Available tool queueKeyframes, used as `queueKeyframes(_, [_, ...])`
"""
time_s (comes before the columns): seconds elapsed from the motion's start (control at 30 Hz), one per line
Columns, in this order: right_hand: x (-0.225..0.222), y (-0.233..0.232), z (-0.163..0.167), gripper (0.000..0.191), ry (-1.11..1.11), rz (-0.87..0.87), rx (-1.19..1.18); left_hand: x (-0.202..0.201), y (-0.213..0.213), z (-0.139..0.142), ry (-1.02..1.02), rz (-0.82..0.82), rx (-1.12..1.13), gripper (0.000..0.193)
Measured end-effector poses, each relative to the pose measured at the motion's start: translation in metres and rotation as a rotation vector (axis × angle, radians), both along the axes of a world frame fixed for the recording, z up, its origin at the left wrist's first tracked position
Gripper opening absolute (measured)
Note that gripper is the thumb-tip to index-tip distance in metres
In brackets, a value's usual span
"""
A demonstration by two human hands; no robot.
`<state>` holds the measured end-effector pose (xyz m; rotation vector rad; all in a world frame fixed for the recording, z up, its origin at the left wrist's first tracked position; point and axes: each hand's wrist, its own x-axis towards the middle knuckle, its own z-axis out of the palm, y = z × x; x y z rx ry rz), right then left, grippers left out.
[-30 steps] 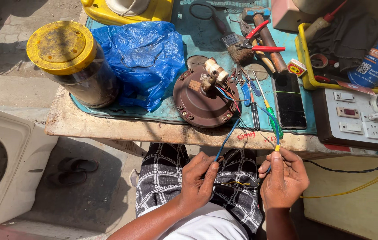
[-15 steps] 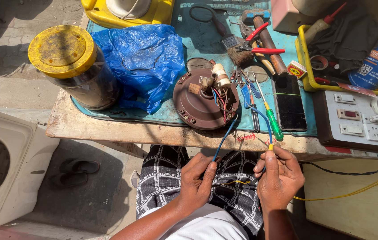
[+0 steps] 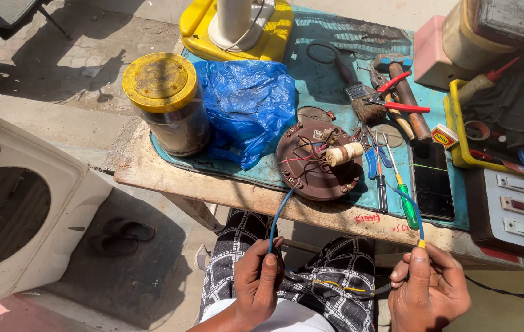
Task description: The person sits at a workbench repairing an electric fan motor. They strip and twist wire ends by hand, connect the motor wires to a power plug, test the connection using a power strip and bulb, then use a screwdriver to work on the motor housing and adjust the wiring on the fan base.
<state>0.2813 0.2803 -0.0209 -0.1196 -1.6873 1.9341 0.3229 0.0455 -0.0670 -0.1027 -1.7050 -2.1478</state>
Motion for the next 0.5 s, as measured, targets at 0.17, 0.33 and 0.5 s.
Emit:
queueKeyframes(0.17, [-0.03,-0.014,0.034,0.012,0.114,0.045,0.026,-0.015,-0.013,-0.007,-0.029,0.041,0.344,0.029])
queueKeyframes(0.33, [-0.067,-0.039,0.064,0.01,0.176,0.018,0.537,-0.039,-0.018,-0.001,-0.116,0.033,0.358,0.031])
queueKeyframes(0.5, [-0.092,-0.056,0.086,0.01,0.283,-0.023,0.856,-0.054,-0.027,0.01,-0.162,0.022,0.311,0.034])
